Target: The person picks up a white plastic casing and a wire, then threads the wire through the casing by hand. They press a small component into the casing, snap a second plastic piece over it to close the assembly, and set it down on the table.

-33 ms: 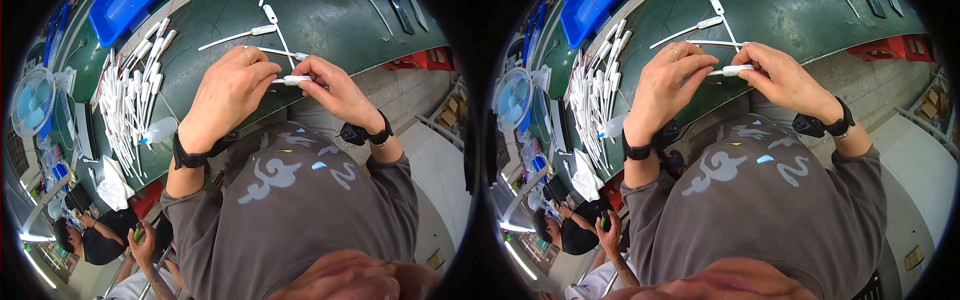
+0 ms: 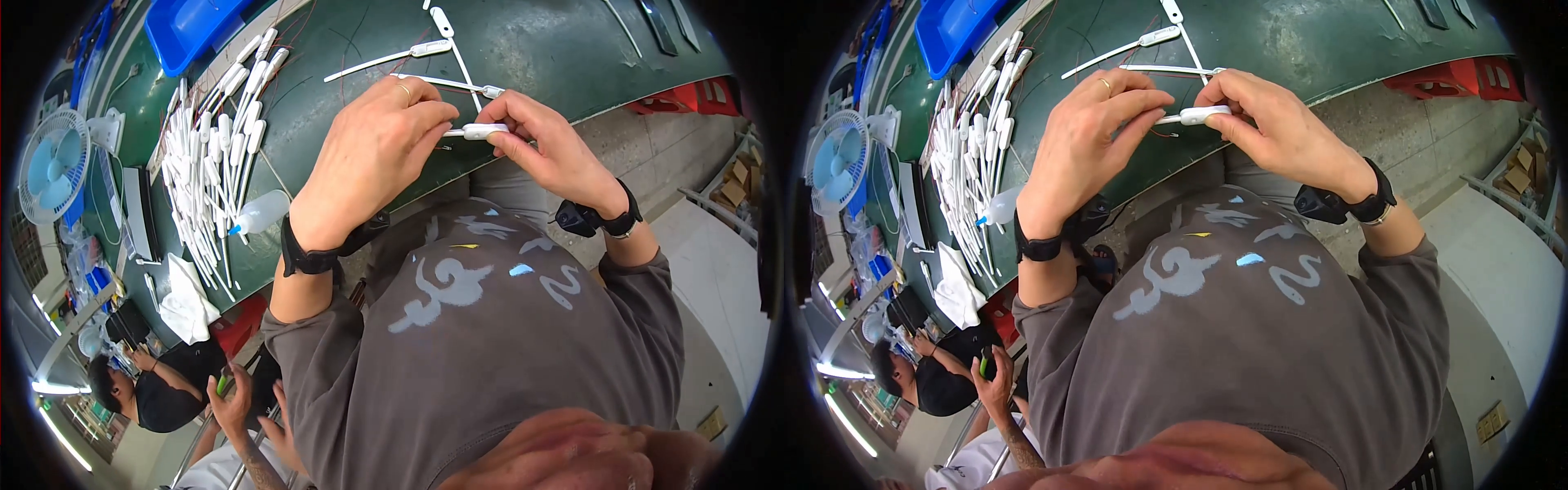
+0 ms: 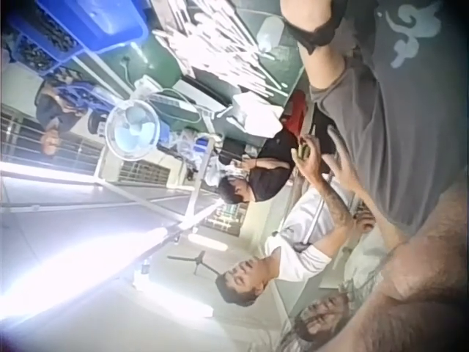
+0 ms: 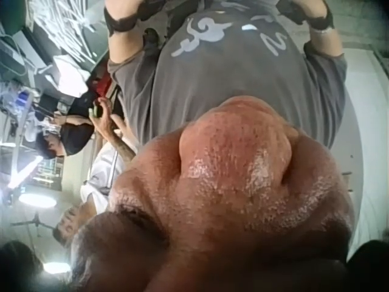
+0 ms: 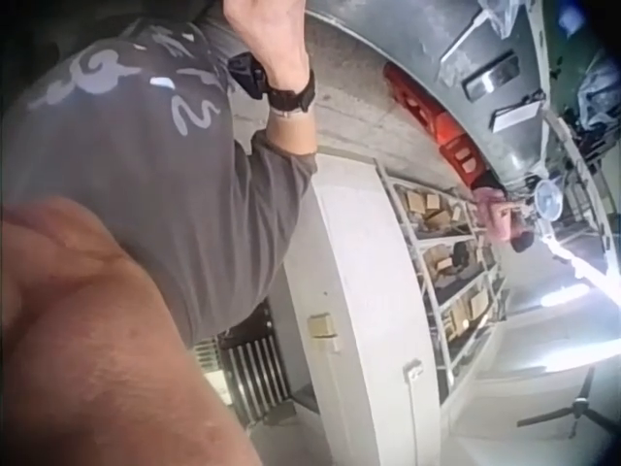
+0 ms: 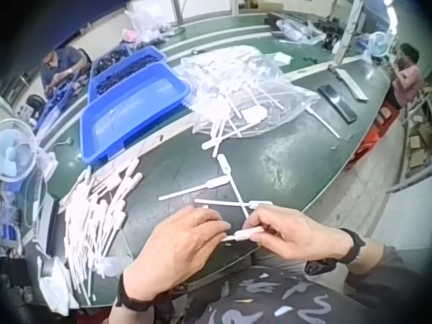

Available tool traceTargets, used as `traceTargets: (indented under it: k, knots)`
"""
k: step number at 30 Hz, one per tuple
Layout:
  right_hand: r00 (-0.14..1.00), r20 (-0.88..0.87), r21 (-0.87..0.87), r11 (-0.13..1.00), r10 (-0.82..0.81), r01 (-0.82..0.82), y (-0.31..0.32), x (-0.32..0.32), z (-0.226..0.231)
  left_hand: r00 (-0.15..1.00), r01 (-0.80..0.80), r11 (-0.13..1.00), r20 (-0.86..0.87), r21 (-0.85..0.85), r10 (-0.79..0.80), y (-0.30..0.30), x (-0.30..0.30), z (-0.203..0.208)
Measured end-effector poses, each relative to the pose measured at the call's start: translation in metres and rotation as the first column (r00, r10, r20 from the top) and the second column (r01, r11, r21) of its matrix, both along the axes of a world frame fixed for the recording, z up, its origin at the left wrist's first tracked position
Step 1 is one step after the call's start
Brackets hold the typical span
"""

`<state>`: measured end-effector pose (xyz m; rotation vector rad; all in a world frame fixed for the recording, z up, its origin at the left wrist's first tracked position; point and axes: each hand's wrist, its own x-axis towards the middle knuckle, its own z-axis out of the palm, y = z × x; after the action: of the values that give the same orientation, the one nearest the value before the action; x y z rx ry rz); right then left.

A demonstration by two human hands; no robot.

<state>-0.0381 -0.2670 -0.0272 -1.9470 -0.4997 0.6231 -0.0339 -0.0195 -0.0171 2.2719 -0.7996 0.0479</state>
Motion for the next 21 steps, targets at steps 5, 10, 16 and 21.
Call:
traceTargets:
  k: [5, 10, 16, 21]
  knots:
    - [0.994, 0.095, -0.045, 0.998, 0.052, -0.048, 0.000, 0.000, -0.001, 0.989, 0.135, 0.987, -0.068, 0.082, -0.130, 0.010, 0.007, -0.001]
    - [0.999, -0.038, -0.003, 0.999, 0.033, -0.033, 0.000, 0.002, 0.000, 0.996, 0.087, 0.992, -0.016, 0.090, -0.086, 0.004, 0.003, -0.003]
    - [0.996, -0.083, 0.042, 0.999, 0.033, -0.030, 0.000, 0.003, 0.000, 0.994, 0.111, 0.991, 0.007, 0.081, -0.112, 0.007, 0.001, 0.004]
    - [0.959, 0.273, -0.050, 0.997, 0.072, -0.061, 0.005, 0.004, -0.001, 0.994, 0.056, 0.992, 0.085, 0.111, -0.066, 0.007, -0.003, 0.002]
